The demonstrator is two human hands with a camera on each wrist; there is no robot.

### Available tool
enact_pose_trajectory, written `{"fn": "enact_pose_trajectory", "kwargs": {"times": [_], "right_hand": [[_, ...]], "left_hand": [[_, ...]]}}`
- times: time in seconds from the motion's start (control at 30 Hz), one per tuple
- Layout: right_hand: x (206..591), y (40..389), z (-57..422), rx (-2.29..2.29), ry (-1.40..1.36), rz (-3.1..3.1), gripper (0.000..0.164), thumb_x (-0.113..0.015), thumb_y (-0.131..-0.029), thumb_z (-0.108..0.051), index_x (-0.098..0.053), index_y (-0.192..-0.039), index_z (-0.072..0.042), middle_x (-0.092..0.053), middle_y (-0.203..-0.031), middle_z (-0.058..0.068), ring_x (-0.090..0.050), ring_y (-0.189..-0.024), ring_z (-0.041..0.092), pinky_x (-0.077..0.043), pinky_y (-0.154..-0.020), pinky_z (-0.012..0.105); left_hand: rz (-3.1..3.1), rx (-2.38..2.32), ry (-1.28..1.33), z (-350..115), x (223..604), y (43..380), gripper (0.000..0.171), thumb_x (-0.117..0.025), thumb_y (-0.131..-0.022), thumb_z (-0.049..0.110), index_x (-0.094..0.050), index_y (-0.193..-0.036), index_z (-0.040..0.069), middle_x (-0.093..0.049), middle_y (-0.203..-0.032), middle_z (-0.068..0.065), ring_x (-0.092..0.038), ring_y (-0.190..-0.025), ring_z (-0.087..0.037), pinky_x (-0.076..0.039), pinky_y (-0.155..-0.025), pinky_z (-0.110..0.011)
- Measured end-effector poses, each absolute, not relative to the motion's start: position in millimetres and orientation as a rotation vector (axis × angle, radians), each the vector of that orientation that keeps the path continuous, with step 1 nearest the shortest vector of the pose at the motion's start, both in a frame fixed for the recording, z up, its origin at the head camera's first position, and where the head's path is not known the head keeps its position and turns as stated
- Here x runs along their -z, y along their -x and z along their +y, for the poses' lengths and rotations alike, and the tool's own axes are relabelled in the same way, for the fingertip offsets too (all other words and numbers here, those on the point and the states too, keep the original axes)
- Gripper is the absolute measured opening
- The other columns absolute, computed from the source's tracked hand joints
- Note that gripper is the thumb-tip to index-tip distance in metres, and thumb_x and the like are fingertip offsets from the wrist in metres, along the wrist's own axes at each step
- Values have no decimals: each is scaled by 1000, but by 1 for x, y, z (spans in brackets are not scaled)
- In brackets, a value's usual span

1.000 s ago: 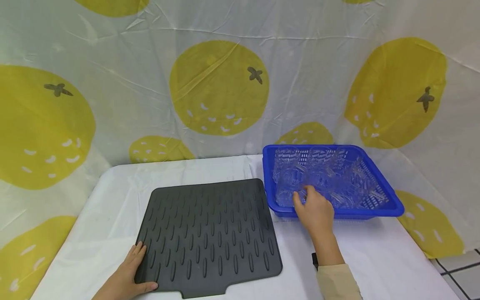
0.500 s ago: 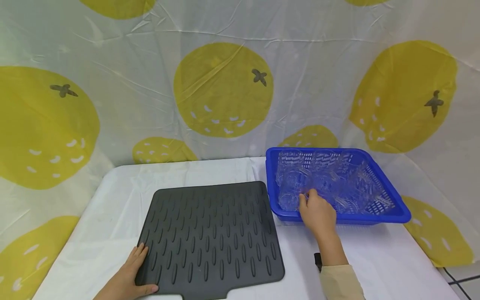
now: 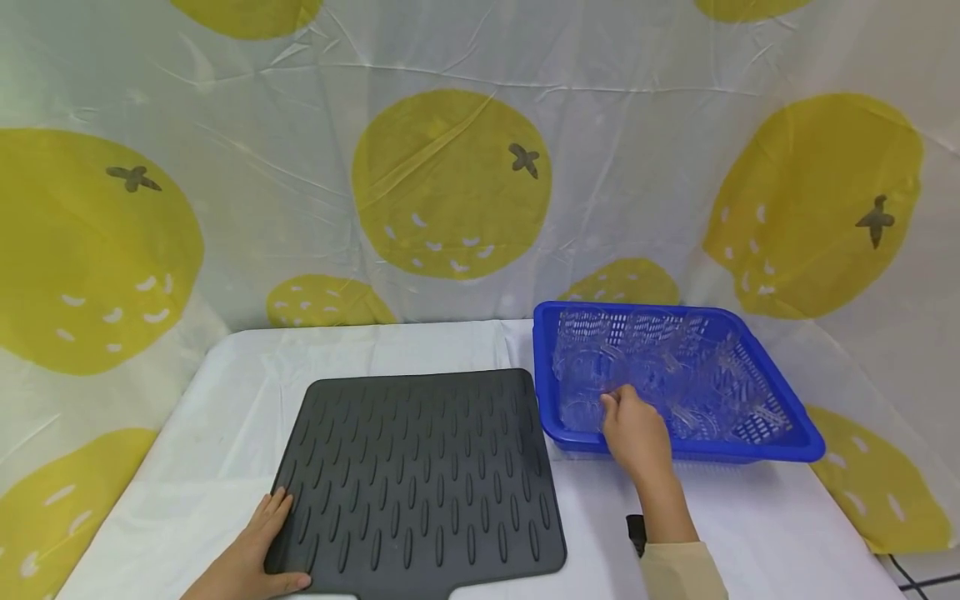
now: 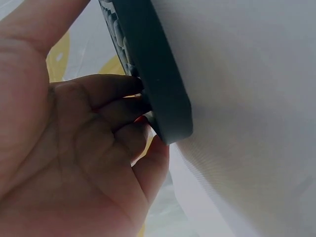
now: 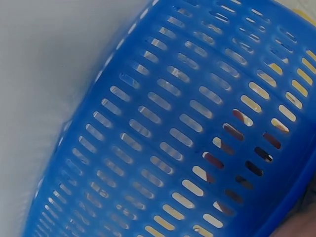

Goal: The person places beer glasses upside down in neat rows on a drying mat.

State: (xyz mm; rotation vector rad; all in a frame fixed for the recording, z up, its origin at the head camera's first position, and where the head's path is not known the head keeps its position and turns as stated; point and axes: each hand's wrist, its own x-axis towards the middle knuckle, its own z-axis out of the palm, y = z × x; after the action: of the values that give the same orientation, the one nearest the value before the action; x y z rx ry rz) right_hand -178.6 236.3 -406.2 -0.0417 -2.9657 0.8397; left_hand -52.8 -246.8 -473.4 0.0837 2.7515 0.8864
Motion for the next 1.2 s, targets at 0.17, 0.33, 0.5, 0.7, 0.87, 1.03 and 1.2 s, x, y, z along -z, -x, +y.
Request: {"fn": "enact_pose_trajectory", "kwargs": {"times": [0.17,0.33,0.5,0.7,0.87,1.03,1.2], "right_hand": [[408,179,237,-873,16,-2886,54,-29,-101,-39,-47,-115,10,-55,-80,14,-48,-61,22,-40,-53,34],[409,180,240,-988,-21,-2842,54,-32,-99,-45,-49,-110,6,-50,-73,10,-47,-58,21,-38,-50,33],[407,179,238,-1143,-33,-2733,54,-36,-96,-48,-50,-109,2,-53,-75,11,-56,-67,23,-43,-52,33],[431,192,248,-1333,41,-2516,44,-42,-96,-44,-55,-109,-4,-56,-82,13,-59,-77,26,-47,-56,35],[420,187,238,-1442,137,-2317,34,-50,-95,-33,-57,-100,0,-51,-67,8,-54,-62,15,-42,-48,24],[395,176,225,-1573,154,-2099,22,-56,-93,-21,-57,-89,0,-49,-58,4,-50,-54,13,-33,-39,23],[385,173,220,-1570,86,-1983,19,-58,-91,-13,-58,-85,5,-50,-57,3,-50,-51,11,-37,-43,20]], "left_hand": [[2749,-895,-81,-248,474,53,119,-78,-59,53,-21,-141,-12,-16,-147,-29,-7,-134,-47,-19,-101,-59],[2755,-883,-100,-249,475,53,119,-79,-59,53,-21,-140,-13,-15,-146,-31,-7,-133,-48,-19,-101,-60],[2748,-906,-102,-248,474,52,118,-79,-60,52,-21,-140,-13,-15,-146,-30,-6,-133,-48,-19,-101,-59],[2731,-928,-75,-246,476,53,118,-79,-60,51,-21,-141,-11,-15,-147,-28,-6,-134,-46,-18,-102,-58],[2718,-968,-91,-248,477,52,118,-78,-61,52,-20,-141,-10,-15,-148,-26,-5,-134,-45,-17,-103,-58],[2702,-988,-121,-249,477,51,116,-78,-63,50,-18,-141,-12,-13,-148,-27,-3,-134,-46,-15,-102,-59],[2718,-978,-85,-248,476,51,117,-78,-60,52,-20,-142,-10,-15,-148,-25,-5,-135,-44,-17,-103,-57]]}}
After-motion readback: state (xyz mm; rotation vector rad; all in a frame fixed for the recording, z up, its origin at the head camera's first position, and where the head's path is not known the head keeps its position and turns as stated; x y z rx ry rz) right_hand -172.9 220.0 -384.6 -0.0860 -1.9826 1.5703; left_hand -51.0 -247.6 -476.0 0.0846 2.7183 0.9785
